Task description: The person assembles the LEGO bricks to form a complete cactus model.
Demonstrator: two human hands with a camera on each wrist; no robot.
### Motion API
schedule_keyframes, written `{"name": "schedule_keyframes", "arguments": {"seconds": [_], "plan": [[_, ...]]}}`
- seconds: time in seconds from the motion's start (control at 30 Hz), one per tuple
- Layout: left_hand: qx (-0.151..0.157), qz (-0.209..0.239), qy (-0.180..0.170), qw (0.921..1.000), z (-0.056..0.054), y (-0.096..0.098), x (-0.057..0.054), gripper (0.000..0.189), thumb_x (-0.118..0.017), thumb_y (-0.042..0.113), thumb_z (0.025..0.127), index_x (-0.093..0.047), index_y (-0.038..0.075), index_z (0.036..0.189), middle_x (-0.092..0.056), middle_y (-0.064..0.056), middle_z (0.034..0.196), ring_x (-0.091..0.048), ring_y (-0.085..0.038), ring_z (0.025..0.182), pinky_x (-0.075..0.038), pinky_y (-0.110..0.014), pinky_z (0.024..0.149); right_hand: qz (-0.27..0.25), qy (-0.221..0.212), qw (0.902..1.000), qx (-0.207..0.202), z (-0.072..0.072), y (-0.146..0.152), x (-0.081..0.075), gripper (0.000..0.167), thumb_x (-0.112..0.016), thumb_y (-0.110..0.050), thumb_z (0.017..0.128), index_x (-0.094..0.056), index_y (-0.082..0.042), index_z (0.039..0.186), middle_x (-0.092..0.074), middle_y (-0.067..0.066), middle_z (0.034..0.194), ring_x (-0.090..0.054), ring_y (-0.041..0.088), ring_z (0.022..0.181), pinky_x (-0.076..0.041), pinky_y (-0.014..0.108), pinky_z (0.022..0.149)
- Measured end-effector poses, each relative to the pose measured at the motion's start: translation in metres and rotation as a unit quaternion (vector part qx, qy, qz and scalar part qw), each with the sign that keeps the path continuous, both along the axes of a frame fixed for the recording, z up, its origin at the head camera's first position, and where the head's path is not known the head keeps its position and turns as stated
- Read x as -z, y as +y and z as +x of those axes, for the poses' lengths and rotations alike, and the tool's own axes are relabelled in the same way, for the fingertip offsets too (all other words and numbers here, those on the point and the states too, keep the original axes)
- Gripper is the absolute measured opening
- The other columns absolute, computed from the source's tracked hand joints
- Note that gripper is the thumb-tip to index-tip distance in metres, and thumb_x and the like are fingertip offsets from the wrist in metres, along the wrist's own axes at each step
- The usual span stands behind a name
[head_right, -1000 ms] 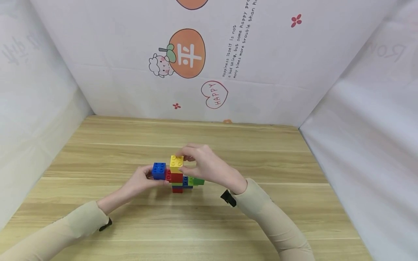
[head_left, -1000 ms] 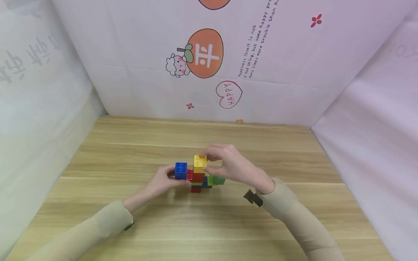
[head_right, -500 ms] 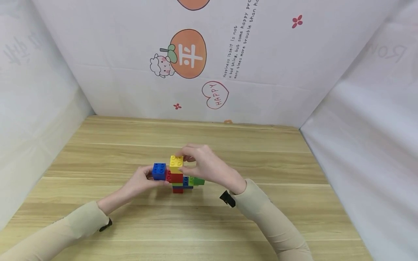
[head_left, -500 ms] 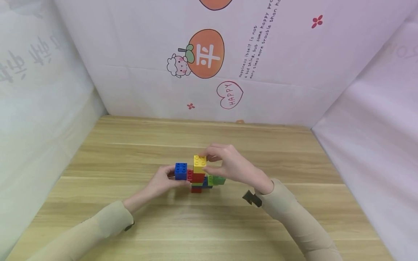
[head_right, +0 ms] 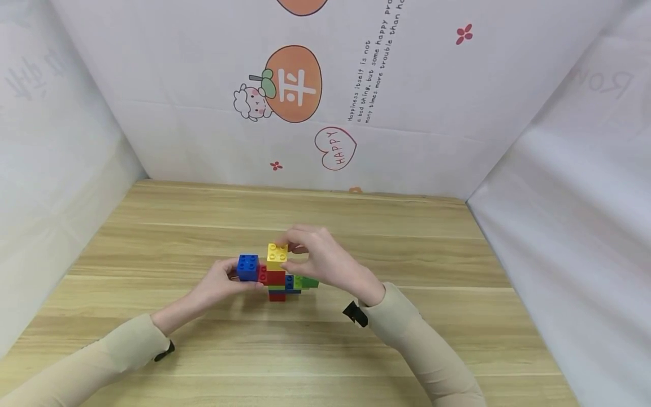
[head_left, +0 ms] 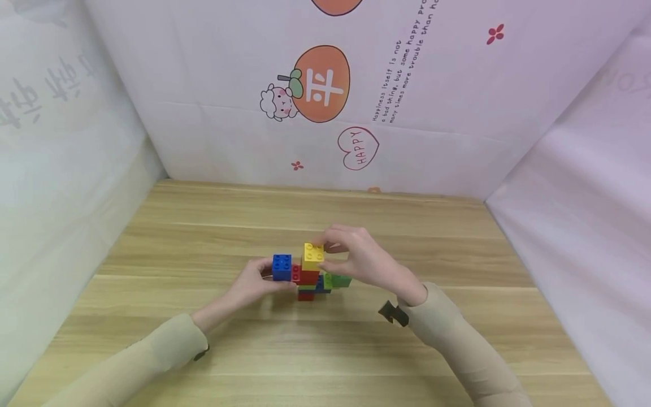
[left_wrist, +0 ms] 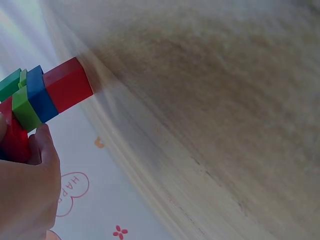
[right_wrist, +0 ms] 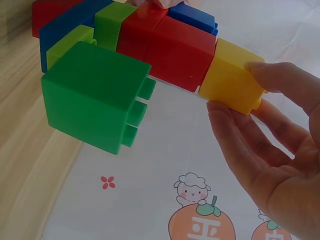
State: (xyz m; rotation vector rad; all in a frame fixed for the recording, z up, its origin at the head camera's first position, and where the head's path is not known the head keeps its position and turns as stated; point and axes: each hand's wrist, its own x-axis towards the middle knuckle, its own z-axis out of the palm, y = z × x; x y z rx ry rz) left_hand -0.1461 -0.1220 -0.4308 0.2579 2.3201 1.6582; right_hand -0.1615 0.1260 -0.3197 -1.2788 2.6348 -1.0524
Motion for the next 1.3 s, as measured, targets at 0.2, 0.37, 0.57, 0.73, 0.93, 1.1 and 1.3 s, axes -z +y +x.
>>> {"name": "schedule_keyframes", "arguments": {"seconds": [0.2,0.37,0.57,0.73,0.93,1.1,1.3], "plan": [[0.006,-0.001,0.008,0.9999,0.0,-0.0007,-0.0006,0.048,-0.082,0.025,0.081,-0.067,0.006,0.122,-0.072,-0.013,0.118,-0.069,-0.024,0.108,-0.055,-0.042,0.099,0.004,0.004,1.0,0.003,-0.0003,-0.001,-0.0021,0.03,-0.079,-0.004,0.081,-0.069,-0.003,0.11,-0.071,0.007,0.104,-0.072,0.018,0.098,-0.061,0.026,0.083],[0.011,0.002,0.011,0.9999,-0.0004,-0.0004,-0.0009,0.047,-0.082,0.026,0.081,-0.067,0.005,0.121,-0.073,-0.014,0.117,-0.069,-0.023,0.106,-0.056,-0.041,0.098,0.018,0.006,0.9998,0.008,-0.0013,-0.0029,-0.0043,0.028,-0.077,-0.006,0.081,-0.069,-0.005,0.109,-0.07,0.005,0.102,-0.072,0.017,0.096,-0.06,0.022,0.083],[0.023,0.014,0.009,0.9996,-0.001,0.0007,-0.0016,0.047,-0.082,0.025,0.081,-0.067,0.005,0.121,-0.073,-0.014,0.118,-0.069,-0.024,0.107,-0.056,-0.041,0.098,0.018,0.002,0.9998,0.01,-0.0022,-0.0031,-0.0034,0.026,-0.076,-0.005,0.081,-0.07,-0.004,0.107,-0.07,0.005,0.1,-0.073,0.018,0.093,-0.061,0.025,0.081],[0.021,0.013,0.005,0.9997,-0.0007,0.0006,-0.0029,0.047,-0.082,0.025,0.081,-0.067,0.006,0.121,-0.073,-0.014,0.118,-0.069,-0.024,0.108,-0.055,-0.042,0.099,0.01,0.02,0.9997,0.004,-0.0012,-0.0033,-0.0028,0.026,-0.077,-0.004,0.08,-0.069,-0.004,0.105,-0.07,0.006,0.099,-0.073,0.018,0.091,-0.062,0.026,0.079],[0.014,0.011,0.004,0.9998,-0.0004,-0.0001,-0.0029,0.047,-0.083,0.024,0.081,-0.067,0.006,0.122,-0.072,-0.014,0.118,-0.069,-0.025,0.108,-0.055,-0.042,0.099,0.006,0.022,0.9997,0.006,0.0004,-0.0053,-0.0022,0.026,-0.077,-0.004,0.08,-0.069,-0.003,0.105,-0.068,0.006,0.099,-0.072,0.019,0.094,-0.061,0.026,0.082],[0.011,0.007,0.002,0.9999,-0.0003,-0.0011,-0.0028,0.048,-0.083,0.025,0.08,-0.067,0.006,0.121,-0.073,-0.013,0.118,-0.069,-0.024,0.108,-0.055,-0.043,0.099,0.0,0.021,0.9998,0.007,-0.0003,-0.0064,0.0009,0.027,-0.078,-0.003,0.08,-0.068,-0.004,0.105,-0.068,0.006,0.1,-0.071,0.018,0.095,-0.06,0.023,0.083],[0.011,0.005,0.004,0.9999,-0.0001,-0.0012,-0.0033,0.046,-0.083,0.024,0.08,-0.068,0.006,0.119,-0.074,-0.013,0.115,-0.07,-0.023,0.105,-0.056,-0.041,0.097,-0.005,0.008,1.0,0.0,-0.0026,-0.0065,0.0043,0.031,-0.078,-0.003,0.08,-0.066,-0.004,0.108,-0.069,0.006,0.104,-0.07,0.017,0.098,-0.06,0.024,0.084]]}}
